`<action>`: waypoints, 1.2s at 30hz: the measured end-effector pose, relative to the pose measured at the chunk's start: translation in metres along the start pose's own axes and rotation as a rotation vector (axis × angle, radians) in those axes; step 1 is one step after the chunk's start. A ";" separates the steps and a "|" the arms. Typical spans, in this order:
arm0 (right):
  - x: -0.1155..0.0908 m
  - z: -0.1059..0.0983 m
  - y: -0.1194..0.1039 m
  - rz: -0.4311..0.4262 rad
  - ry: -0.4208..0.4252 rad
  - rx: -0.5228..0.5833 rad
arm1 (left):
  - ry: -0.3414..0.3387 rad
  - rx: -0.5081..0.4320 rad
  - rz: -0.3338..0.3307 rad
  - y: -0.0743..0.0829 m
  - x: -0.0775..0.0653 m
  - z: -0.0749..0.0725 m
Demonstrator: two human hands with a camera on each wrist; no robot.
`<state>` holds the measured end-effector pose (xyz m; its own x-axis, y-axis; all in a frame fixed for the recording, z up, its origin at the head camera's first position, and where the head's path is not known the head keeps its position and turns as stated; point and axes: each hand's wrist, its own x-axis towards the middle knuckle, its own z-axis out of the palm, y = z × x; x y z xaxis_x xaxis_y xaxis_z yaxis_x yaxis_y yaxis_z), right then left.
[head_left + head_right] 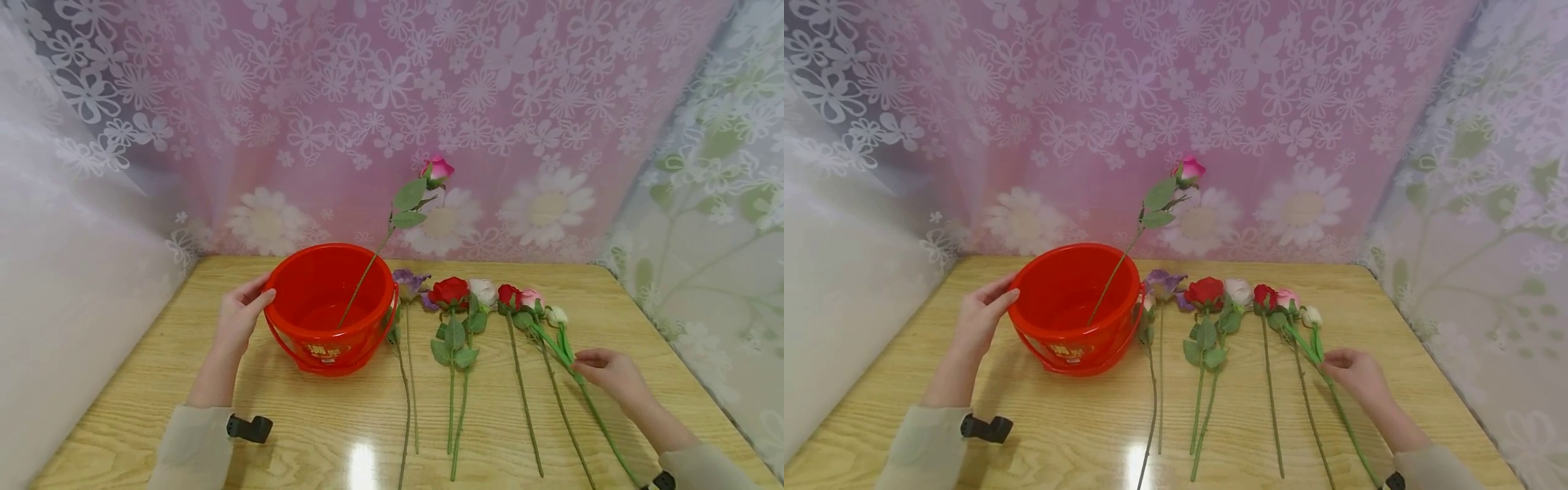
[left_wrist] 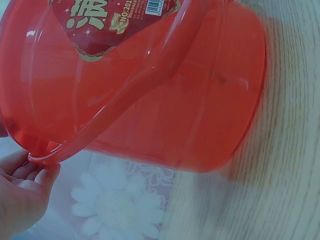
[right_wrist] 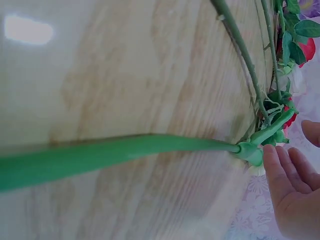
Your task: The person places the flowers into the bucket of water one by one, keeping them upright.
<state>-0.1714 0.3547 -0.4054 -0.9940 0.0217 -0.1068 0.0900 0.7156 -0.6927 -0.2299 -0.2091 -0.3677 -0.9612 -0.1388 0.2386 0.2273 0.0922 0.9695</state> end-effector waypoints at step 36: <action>-0.005 0.002 0.021 0.094 -0.057 -0.083 | 0.001 -0.019 0.023 -0.002 0.000 -0.001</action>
<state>-0.1643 0.3683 -0.4213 -0.9761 0.0535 -0.2108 0.1752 0.7678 -0.6163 -0.2303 -0.2098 -0.3700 -0.9555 -0.1380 0.2606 0.2520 0.0766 0.9647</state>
